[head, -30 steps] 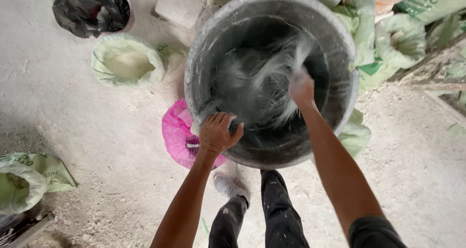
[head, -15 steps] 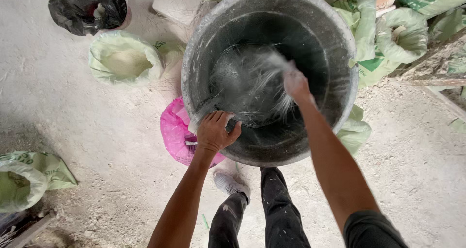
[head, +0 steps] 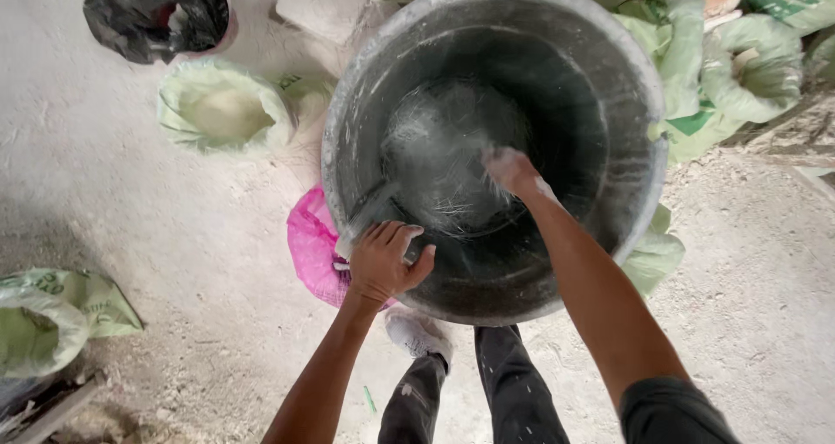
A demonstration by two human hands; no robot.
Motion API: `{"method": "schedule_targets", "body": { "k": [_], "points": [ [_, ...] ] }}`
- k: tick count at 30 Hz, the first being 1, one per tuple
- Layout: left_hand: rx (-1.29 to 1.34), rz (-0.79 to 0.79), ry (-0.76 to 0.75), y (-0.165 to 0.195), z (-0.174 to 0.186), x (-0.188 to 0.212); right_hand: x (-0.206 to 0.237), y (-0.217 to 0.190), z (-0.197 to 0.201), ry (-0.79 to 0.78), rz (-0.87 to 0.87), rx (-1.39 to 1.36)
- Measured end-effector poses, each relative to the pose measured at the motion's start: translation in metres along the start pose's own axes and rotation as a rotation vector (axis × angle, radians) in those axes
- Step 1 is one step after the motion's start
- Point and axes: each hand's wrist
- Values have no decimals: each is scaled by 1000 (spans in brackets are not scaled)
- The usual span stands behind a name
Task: The person scoops white plaster powder by hand from a sack into a bowl, then mixes the powder with water and fibrous strands in a large basin, working the fibers through the slurry by hand. They then dip a brush in a dark liquid and brush the liquid along green corrugated mold strips laid on a work table.
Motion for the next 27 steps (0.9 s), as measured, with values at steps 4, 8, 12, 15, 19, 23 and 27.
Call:
{"method": "schedule_targets", "body": {
  "k": [4,8,12,15,19,23,27],
  "points": [
    [55,-38,25,-7,5,-5,-62,-36,4,-168,165,505],
    [38,-76,3,-21,-6,17,-197,-68,-2,-13,309,411],
    [82,68,-119,-33,-29,59,-327,-99,-49,211,333,304],
    [137,132,-204,-37,-35,71,-344,-106,-159,180,215,245],
    [88,211,-98,-30,-18,45,-257,-83,-294,-152,267,225],
    [18,53,2,-30,5,8,-240,-31,-218,-193,283,235],
    [58,47,63,-25,10,-9,-266,41,-32,335,26,-84]
  ]
}}
Point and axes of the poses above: each hand's wrist, its own x-axis away from the middle knuckle, its own z-axis out of the back of the hand, y = z × x, and after that the axes turned 12 degrees about -z, right-handed
